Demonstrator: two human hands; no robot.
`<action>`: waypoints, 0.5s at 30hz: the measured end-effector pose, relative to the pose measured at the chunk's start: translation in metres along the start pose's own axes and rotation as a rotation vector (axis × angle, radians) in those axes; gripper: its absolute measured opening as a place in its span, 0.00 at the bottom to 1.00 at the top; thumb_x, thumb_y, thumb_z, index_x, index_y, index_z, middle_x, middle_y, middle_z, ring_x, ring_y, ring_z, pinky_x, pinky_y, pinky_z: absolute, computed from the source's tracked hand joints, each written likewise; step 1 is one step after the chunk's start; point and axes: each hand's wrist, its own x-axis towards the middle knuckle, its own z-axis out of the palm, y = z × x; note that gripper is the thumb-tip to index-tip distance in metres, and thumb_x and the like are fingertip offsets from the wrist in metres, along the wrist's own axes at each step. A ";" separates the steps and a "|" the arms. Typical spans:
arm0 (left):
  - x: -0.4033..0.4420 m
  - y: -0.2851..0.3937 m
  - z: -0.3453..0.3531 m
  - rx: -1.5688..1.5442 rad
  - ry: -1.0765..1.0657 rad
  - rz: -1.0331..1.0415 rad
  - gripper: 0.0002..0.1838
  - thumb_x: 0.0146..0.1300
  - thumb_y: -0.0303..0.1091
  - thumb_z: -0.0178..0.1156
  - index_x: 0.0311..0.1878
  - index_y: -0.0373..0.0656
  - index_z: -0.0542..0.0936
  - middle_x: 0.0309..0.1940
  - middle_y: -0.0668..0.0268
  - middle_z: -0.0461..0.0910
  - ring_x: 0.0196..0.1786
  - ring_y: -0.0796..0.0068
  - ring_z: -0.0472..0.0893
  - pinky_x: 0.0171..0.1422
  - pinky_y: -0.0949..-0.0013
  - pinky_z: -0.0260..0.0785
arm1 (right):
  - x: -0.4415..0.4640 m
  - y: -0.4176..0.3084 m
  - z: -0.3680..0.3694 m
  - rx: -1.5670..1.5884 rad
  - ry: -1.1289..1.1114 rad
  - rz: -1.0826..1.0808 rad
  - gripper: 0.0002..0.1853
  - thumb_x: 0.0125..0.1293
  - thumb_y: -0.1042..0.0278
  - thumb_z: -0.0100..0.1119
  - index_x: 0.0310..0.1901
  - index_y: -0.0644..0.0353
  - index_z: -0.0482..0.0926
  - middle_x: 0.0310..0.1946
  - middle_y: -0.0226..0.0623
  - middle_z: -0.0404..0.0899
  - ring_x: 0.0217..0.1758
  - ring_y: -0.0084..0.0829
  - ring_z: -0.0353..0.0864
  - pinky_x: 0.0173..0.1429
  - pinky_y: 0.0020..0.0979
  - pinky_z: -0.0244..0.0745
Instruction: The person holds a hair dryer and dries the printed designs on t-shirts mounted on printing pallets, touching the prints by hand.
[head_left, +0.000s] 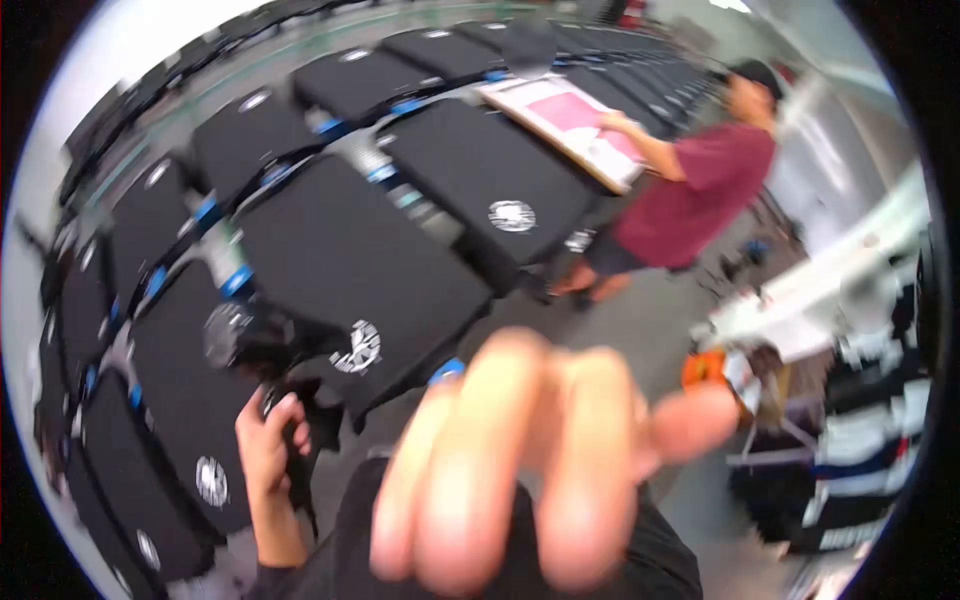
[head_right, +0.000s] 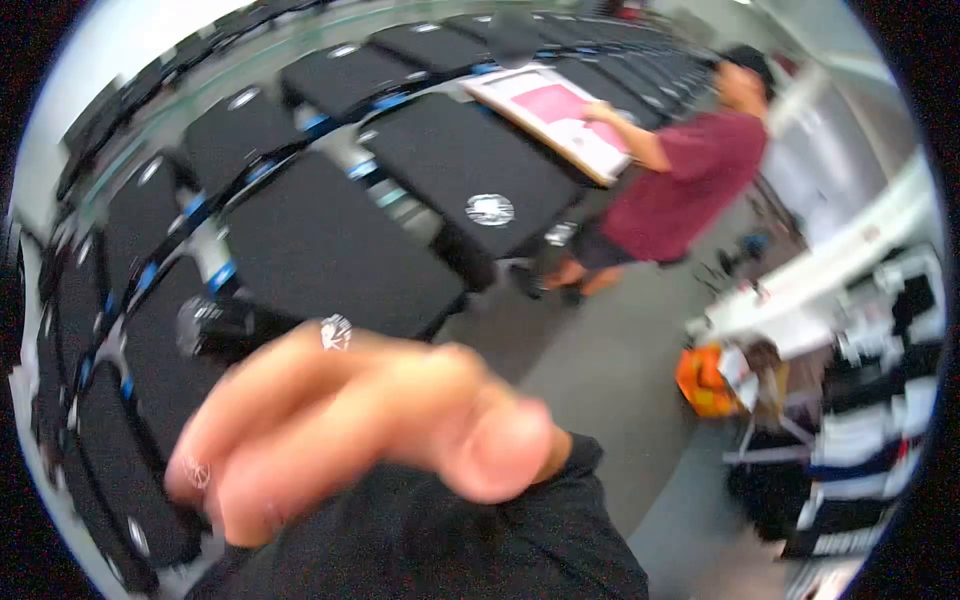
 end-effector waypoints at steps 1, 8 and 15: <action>-0.002 -0.001 0.000 -0.006 0.021 0.011 0.11 0.65 0.32 0.62 0.44 0.36 0.74 0.23 0.67 0.73 0.19 0.80 0.71 0.20 0.75 0.65 | -0.010 0.002 -0.028 -0.181 0.081 0.049 0.37 0.80 0.38 0.31 0.57 0.67 0.78 0.59 0.59 0.75 0.55 0.56 0.79 0.53 0.48 0.77; 0.005 -0.008 0.028 -0.039 0.110 -0.007 0.09 0.65 0.30 0.63 0.43 0.36 0.75 0.22 0.69 0.73 0.19 0.82 0.72 0.20 0.75 0.67 | -0.193 0.115 -0.216 -1.219 0.386 0.649 0.17 0.76 0.63 0.52 0.57 0.66 0.80 0.60 0.44 0.79 0.67 0.39 0.75 0.72 0.35 0.66; 0.024 -0.027 0.068 -0.057 0.225 0.002 0.09 0.67 0.31 0.63 0.40 0.38 0.74 0.22 0.70 0.74 0.19 0.83 0.73 0.21 0.76 0.67 | -0.250 0.160 -0.237 -1.347 0.205 0.729 0.17 0.71 0.64 0.57 0.56 0.65 0.81 0.61 0.48 0.78 0.70 0.58 0.68 0.74 0.46 0.62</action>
